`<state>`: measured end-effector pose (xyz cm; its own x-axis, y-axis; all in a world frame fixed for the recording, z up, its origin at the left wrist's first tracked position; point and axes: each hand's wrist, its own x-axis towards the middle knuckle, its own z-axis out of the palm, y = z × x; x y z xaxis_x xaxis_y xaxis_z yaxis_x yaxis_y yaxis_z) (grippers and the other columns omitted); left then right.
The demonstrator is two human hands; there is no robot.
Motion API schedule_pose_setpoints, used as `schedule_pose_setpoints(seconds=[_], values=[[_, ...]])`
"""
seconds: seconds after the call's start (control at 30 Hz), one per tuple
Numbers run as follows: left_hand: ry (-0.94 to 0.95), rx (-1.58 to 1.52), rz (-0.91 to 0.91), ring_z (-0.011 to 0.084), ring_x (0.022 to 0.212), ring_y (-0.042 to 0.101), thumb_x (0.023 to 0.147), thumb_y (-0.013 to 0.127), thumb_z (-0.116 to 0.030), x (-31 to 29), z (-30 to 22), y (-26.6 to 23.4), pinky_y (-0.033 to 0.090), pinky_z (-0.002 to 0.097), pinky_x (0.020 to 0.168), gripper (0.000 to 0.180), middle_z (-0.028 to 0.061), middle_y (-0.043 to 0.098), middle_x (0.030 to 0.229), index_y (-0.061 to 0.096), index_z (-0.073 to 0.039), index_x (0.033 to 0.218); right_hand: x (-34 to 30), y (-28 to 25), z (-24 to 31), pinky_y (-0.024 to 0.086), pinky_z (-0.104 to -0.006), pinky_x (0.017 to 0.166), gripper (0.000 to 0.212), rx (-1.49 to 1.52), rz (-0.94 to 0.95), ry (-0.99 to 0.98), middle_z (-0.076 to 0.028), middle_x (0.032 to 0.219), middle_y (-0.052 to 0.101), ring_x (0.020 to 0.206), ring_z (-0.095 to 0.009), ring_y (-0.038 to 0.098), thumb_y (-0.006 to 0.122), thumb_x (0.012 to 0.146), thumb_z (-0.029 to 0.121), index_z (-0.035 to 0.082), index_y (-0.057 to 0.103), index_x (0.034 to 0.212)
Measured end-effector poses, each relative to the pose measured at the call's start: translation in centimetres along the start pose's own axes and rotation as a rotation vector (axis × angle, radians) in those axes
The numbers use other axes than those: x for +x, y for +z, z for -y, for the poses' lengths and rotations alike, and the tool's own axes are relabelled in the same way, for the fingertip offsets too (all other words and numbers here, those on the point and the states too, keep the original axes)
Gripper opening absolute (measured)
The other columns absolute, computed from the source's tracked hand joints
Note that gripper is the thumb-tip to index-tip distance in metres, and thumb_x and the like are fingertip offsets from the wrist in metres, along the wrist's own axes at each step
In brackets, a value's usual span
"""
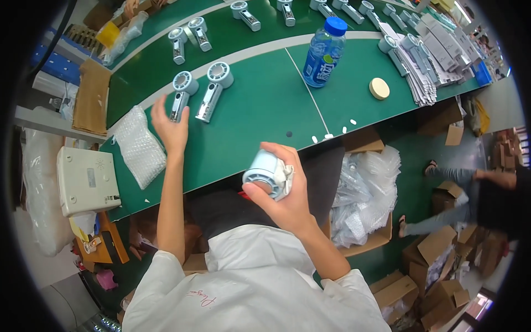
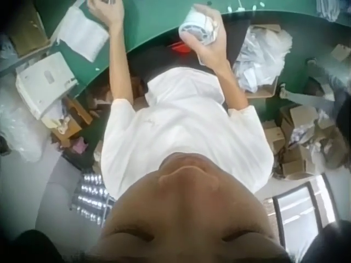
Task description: Packaging shower heads into bubble wrap bags on an assembly line.
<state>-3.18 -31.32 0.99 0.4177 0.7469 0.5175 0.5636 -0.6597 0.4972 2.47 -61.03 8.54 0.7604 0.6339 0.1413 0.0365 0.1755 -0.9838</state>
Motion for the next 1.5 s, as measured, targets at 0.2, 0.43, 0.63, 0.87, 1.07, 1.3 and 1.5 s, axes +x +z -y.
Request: schedule_pose_setpoints(seconds=[0.2,0.43,0.63,0.87,1.07,1.3,1.5], values=[[-0.369,-1.483,0.657,0.0294,0.127,0.048,0.091,0.068,-0.035,-12.5,-12.0,-9.7,0.039,0.0387,0.106,0.078,0.0171,0.044,0.14,0.025,-0.005,0.15,-0.3,1.8,-0.9,0.041,-0.0394,0.099,0.07,-0.009,-0.052,0.013,-0.017,0.132,0.046,0.112,-0.029,0.051,0.076,0.078,0.017,0.003,0.045,0.14],[-0.603,-1.517,0.622,0.0312,0.132,0.044,0.094,0.056,-0.059,-17.2,-12.9,-9.3,0.038,0.0393,0.107,0.092,0.0173,0.028,0.152,0.01,-0.007,0.155,-0.4,2.6,-0.9,0.025,-0.0553,0.112,0.083,-0.772,0.139,-0.262,-0.022,0.15,0.033,0.135,-0.041,0.039,0.064,0.088,0.051,0.004,0.036,0.15],[-0.685,-1.345,0.719,0.0263,0.129,0.046,0.098,0.046,-0.06,-16.3,-13.5,-11.1,0.04,0.0378,0.104,0.084,0.0147,0.038,0.146,0.012,-0.008,0.154,0.2,2.0,-0.7,0.01,-0.065,0.114,0.089,-0.704,0.33,-0.241,-0.018,0.158,0.029,0.146,-0.044,0.025,0.039,0.092,0.07,0.006,0.035,0.152],[-0.849,-1.823,0.902,0.0194,0.081,0.066,0.098,0.043,-0.064,-16.4,-11.0,-11.6,0.053,0.0282,0.067,0.084,0.0134,0.058,0.12,0.014,-0.009,0.153,1.7,1.0,1.4,0.012,-0.0657,0.114,0.076,-0.866,0.473,-0.45,-0.011,0.155,0.039,0.146,-0.038,0.028,0.037,0.097,0.061,0.005,0.042,0.148],[-0.948,-1.726,0.951,0.0164,0.046,0.058,0.096,0.042,-0.067,-15.6,-11.9,-12.1,0.046,0.0246,0.038,0.085,0.0138,0.063,0.1,0.016,-0.01,0.152,1.5,1.4,2.3,0.015,-0.0587,0.118,0.061,-1.119,0.501,-0.511,-0.012,0.146,0.051,0.143,-0.033,0.036,0.04,0.101,0.047,0.003,0.05,0.142],[-0.814,-1.666,0.975,0.0166,0.05,0.06,0.094,0.042,-0.069,-15.5,-12.5,-13.5,0.047,0.0251,0.04,0.085,0.0136,0.064,0.094,0.02,-0.009,0.15,2.7,0.7,3.6,0.02,-0.0583,0.117,0.05,-0.852,0.574,-0.376,-0.013,0.14,0.056,0.138,-0.03,0.045,0.046,0.099,0.031,0.001,0.054,0.137],[-0.799,-1.635,0.97,0.0164,0.051,0.061,0.091,0.047,-0.071,-15.4,-12.2,-13.2,0.048,0.0247,0.04,0.089,0.0143,0.063,0.091,0.023,-0.007,0.147,2.4,1.5,3.2,0.026,-0.0545,0.116,0.046,-0.829,0.542,-0.369,-0.014,0.138,0.059,0.13,-0.028,0.053,0.047,0.097,0.024,-0.001,0.055,0.136]])
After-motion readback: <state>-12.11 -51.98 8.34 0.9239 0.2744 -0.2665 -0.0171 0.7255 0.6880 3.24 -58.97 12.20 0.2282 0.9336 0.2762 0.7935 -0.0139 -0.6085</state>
